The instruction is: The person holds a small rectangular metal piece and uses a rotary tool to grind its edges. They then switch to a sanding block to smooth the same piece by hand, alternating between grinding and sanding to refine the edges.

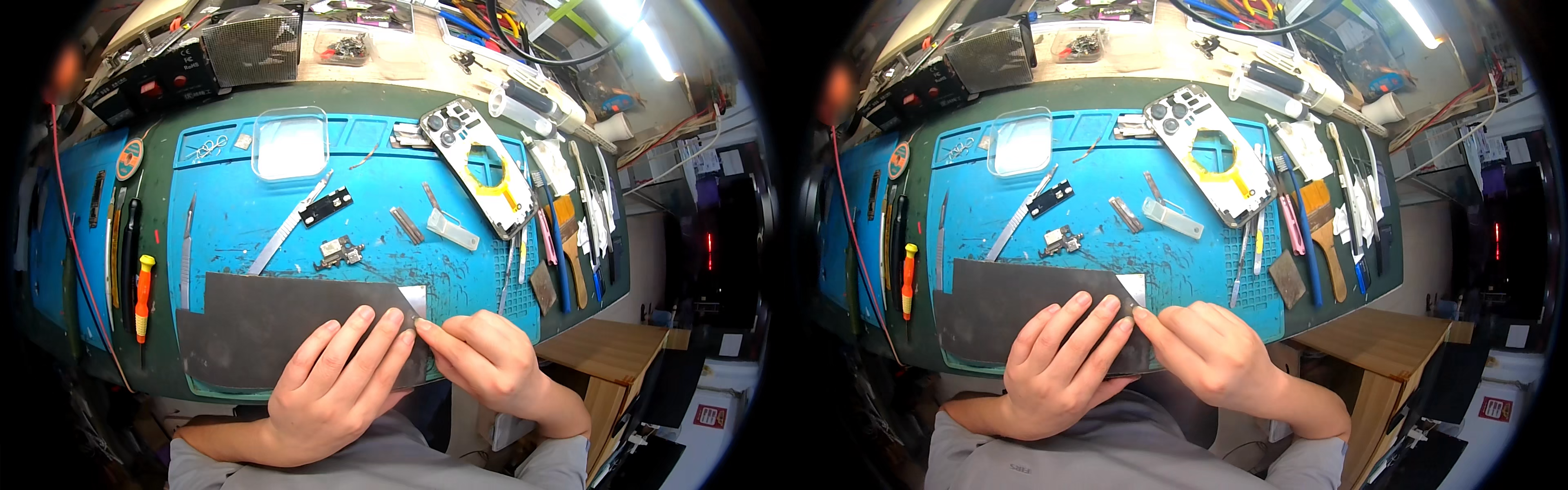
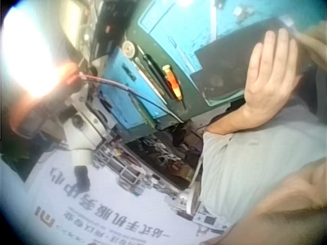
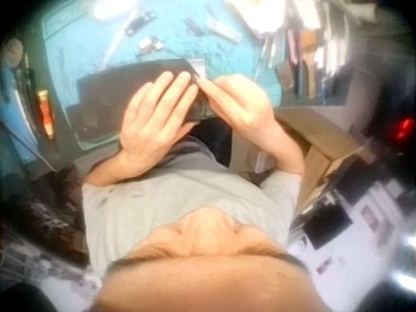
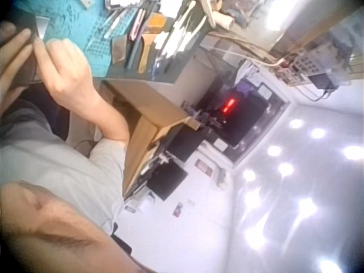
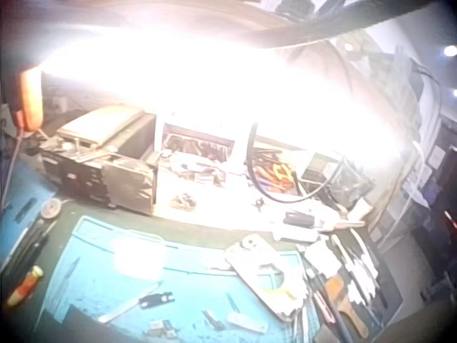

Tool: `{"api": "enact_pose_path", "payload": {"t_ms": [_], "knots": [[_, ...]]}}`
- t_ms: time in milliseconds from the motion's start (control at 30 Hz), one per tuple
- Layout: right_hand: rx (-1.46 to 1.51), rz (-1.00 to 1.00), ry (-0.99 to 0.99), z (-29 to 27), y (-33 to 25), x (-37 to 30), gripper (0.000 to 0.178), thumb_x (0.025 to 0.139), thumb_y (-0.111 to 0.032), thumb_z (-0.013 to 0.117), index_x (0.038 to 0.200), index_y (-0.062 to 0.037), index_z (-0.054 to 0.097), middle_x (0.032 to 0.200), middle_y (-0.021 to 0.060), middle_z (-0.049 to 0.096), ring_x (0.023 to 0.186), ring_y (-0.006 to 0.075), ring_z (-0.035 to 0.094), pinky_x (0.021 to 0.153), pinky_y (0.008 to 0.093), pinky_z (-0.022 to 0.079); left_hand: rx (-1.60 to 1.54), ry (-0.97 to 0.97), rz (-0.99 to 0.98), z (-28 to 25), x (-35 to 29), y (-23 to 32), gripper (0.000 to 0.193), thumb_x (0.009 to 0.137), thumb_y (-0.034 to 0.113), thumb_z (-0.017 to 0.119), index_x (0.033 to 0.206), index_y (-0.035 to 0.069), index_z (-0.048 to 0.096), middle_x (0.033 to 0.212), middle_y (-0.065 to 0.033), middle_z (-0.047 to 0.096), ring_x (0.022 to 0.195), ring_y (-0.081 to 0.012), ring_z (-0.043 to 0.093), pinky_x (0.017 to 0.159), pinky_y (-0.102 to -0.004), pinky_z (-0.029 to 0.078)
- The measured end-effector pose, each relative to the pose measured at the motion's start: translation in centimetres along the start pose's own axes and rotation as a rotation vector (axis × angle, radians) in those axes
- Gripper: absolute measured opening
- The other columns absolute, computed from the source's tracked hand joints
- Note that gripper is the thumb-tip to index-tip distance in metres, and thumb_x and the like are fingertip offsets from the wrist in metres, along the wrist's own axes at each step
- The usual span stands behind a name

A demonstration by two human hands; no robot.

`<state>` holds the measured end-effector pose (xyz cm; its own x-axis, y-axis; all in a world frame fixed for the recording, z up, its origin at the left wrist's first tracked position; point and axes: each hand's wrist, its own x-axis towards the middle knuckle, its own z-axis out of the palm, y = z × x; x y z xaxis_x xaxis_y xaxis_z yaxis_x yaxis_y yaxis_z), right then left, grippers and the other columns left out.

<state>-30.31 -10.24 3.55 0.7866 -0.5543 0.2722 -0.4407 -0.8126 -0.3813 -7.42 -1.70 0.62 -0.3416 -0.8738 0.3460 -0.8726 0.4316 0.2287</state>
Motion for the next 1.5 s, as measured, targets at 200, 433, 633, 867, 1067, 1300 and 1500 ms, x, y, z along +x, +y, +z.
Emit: {"api": "enact_pose_path", "payload": {"t_ms": [200, 433, 633, 867, 1067, 1300, 1500], "knots": [[-0.021, -0.010, -0.011, -0.06, -0.08, 0.10, 0.046, 0.078, 0.002, 0.076, 0.123, 0.0078, 0.075, 0.097, 0.0089, 0.064, 0.072, 0.0210, 0.061, 0.062, 0.0325, 0.051, -0.016, 0.006, 0.005, 0.08, -0.07, 0.01, 0.048, 0.099, 0.049, 0.072, 0.131, 0.014, 0.079, 0.144, -0.0049, 0.072, 0.136, -0.0268, 0.064, 0.115, -0.0433, 0.047], [-0.029, -0.011, -0.002, -0.05, -0.04, 0.19, 0.047, 0.077, 0.002, 0.076, 0.123, 0.0076, 0.075, 0.096, 0.0085, 0.064, 0.072, 0.0207, 0.061, 0.061, 0.0323, 0.050, -0.019, 0.008, 0.001, 0.13, -0.07, 0.06, 0.048, 0.098, 0.049, 0.072, 0.131, 0.014, 0.079, 0.144, -0.0049, 0.072, 0.137, -0.0267, 0.064, 0.115, -0.0434, 0.047], [-0.022, -0.008, 0.005, 0.00, 0.02, 0.28, 0.047, 0.076, 0.003, 0.076, 0.123, 0.0075, 0.075, 0.096, 0.0084, 0.064, 0.071, 0.0203, 0.061, 0.061, 0.0322, 0.050, -0.024, -0.009, 0.003, -0.06, -0.06, 0.00, 0.048, 0.099, 0.049, 0.072, 0.131, 0.014, 0.079, 0.144, -0.0049, 0.072, 0.137, -0.0271, 0.064, 0.116, -0.0436, 0.047], [-0.030, -0.011, 0.012, 0.08, -0.08, 0.02, 0.047, 0.076, 0.001, 0.077, 0.123, 0.0080, 0.075, 0.094, 0.0082, 0.063, 0.071, 0.0202, 0.060, 0.060, 0.0320, 0.050, -0.016, 0.009, -0.004, 0.12, 0.05, 0.03, 0.048, 0.099, 0.049, 0.071, 0.131, 0.014, 0.079, 0.144, -0.0050, 0.072, 0.137, -0.0271, 0.064, 0.116, -0.0436, 0.047], [-0.042, -0.010, 0.016, 0.13, -0.17, -0.01, 0.047, 0.075, 0.002, 0.076, 0.122, 0.0084, 0.075, 0.093, 0.0076, 0.062, 0.070, 0.0194, 0.059, 0.060, 0.0314, 0.049, -0.017, 0.003, -0.001, 0.03, 0.04, -0.02, 0.048, 0.099, 0.049, 0.071, 0.131, 0.014, 0.079, 0.144, -0.0050, 0.072, 0.137, -0.0270, 0.064, 0.115, -0.0436, 0.047], [-0.043, 0.002, -0.004, -0.07, -0.34, -0.19, 0.047, 0.074, 0.002, 0.076, 0.121, 0.0088, 0.076, 0.094, 0.0075, 0.063, 0.070, 0.0196, 0.059, 0.061, 0.0311, 0.050, -0.025, 0.002, -0.002, 0.02, 0.12, -0.05, 0.048, 0.100, 0.049, 0.070, 0.132, 0.014, 0.079, 0.144, -0.0049, 0.072, 0.137, -0.0269, 0.064, 0.115, -0.0437, 0.047], [-0.044, -0.025, 0.012, 0.06, -0.02, -0.01, 0.048, 0.075, 0.001, 0.077, 0.122, 0.0089, 0.075, 0.097, 0.0086, 0.064, 0.072, 0.0200, 0.060, 0.062, 0.0314, 0.050, -0.025, 0.007, -0.002, 0.10, 0.06, 0.01, 0.048, 0.100, 0.049, 0.070, 0.131, 0.014, 0.079, 0.144, -0.0050, 0.072, 0.136, -0.0269, 0.064, 0.114, -0.0436, 0.048]]}}
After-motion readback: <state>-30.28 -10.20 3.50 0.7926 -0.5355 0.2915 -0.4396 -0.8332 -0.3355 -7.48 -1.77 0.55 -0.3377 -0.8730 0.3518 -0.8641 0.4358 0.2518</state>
